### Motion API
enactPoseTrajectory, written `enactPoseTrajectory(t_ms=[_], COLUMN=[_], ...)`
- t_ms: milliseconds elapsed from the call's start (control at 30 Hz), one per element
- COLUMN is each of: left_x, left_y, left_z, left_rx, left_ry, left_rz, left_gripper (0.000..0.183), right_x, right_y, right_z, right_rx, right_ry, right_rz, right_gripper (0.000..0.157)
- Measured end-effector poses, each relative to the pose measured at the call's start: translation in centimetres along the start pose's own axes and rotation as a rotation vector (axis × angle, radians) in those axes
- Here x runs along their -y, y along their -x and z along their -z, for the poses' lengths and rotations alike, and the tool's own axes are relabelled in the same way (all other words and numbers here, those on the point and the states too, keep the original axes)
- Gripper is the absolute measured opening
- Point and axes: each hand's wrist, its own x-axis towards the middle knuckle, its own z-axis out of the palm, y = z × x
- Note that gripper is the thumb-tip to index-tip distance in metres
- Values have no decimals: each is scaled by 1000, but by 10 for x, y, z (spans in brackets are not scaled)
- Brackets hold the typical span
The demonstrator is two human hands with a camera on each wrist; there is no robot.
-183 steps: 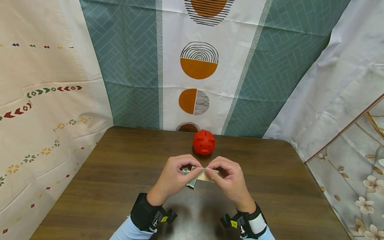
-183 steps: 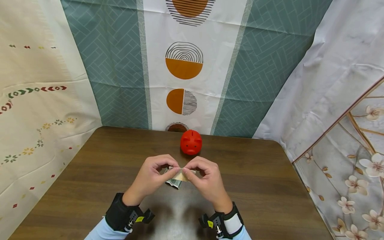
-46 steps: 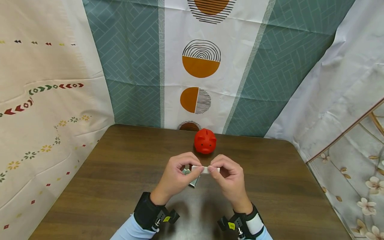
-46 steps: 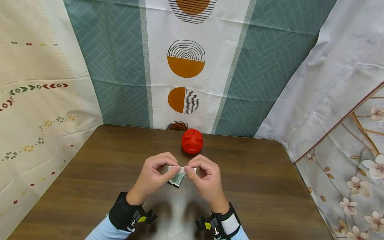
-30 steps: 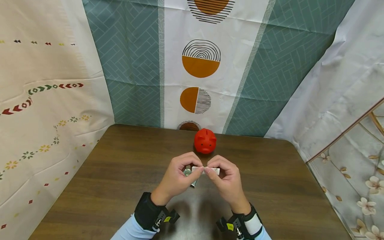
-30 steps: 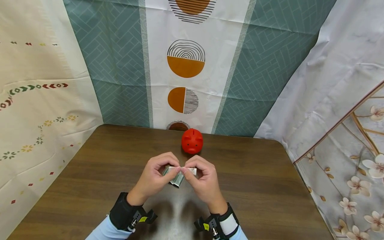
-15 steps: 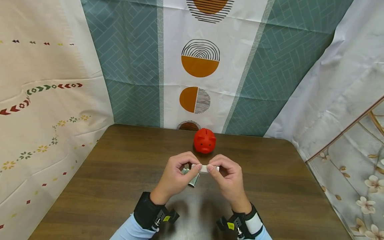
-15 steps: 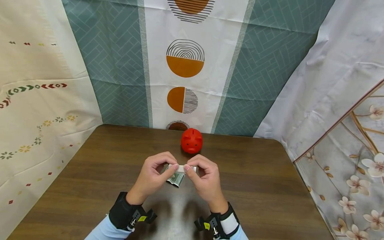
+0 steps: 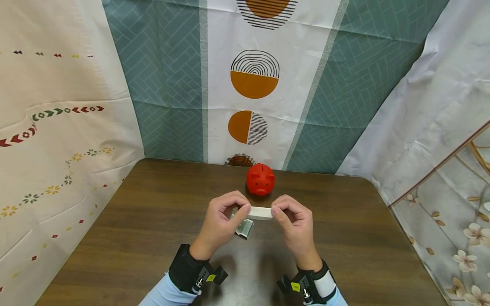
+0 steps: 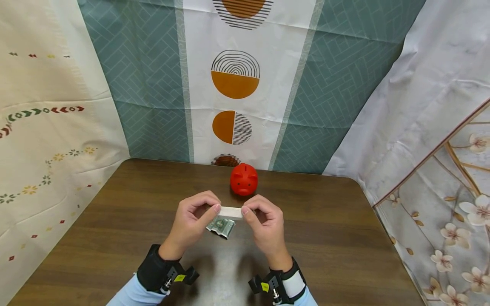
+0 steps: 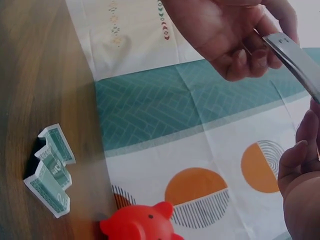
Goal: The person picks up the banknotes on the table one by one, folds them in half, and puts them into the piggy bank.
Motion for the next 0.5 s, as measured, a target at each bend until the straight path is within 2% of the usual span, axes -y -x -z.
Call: enactPoseTrajectory(t_ms=[500], left_x=[-2], left_y=[-1], left_z=[3], left_rx=[-5], left_ry=[-13], left_rz=[18], left_gripper=[12], right_x=[0], right_y=[1], right_z=[-2], right_rx=[-45], right_ry=[16], right_rz=[-5], right_gripper=[19])
